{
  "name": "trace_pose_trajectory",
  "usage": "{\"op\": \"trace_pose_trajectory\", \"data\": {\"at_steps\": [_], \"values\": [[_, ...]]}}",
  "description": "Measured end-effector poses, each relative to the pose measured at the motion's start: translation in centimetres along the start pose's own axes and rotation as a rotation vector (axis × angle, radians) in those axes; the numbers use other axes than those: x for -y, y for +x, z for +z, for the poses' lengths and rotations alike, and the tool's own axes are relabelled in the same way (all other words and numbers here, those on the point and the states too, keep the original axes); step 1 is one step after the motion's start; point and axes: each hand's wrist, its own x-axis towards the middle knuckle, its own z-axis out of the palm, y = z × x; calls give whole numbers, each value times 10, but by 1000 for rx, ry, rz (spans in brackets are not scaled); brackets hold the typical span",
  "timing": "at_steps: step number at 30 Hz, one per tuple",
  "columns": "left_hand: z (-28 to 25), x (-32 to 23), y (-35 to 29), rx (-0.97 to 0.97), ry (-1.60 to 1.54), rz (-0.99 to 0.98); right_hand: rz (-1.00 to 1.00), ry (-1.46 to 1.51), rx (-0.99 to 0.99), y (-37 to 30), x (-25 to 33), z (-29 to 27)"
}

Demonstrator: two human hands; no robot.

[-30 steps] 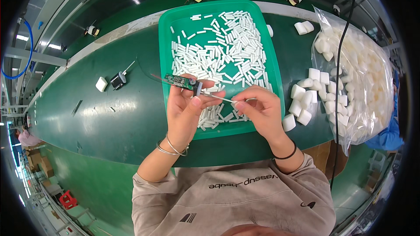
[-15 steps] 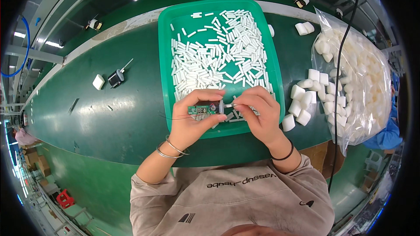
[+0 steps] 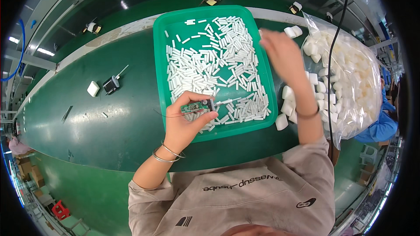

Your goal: The person assembles electronic components by inserting a white plastic tube into a grey housing, repeating this action for multiple units from a green tray.

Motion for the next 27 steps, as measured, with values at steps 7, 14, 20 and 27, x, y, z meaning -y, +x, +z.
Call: {"op": "trace_pose_trajectory", "data": {"at_steps": [7,14,20,27], "values": [[-1,1,0,4,75,50,127,437,306,28,-62,46],[-8,4,6,4,-141,-51,-52,-165,-11,-6,-65,1],[-12,4,8,-39,-524,-105,385,1316,180,-39,42,-15],[-13,6,6,-114,-431,-73,440,1497,112,-56,86,9]]}}
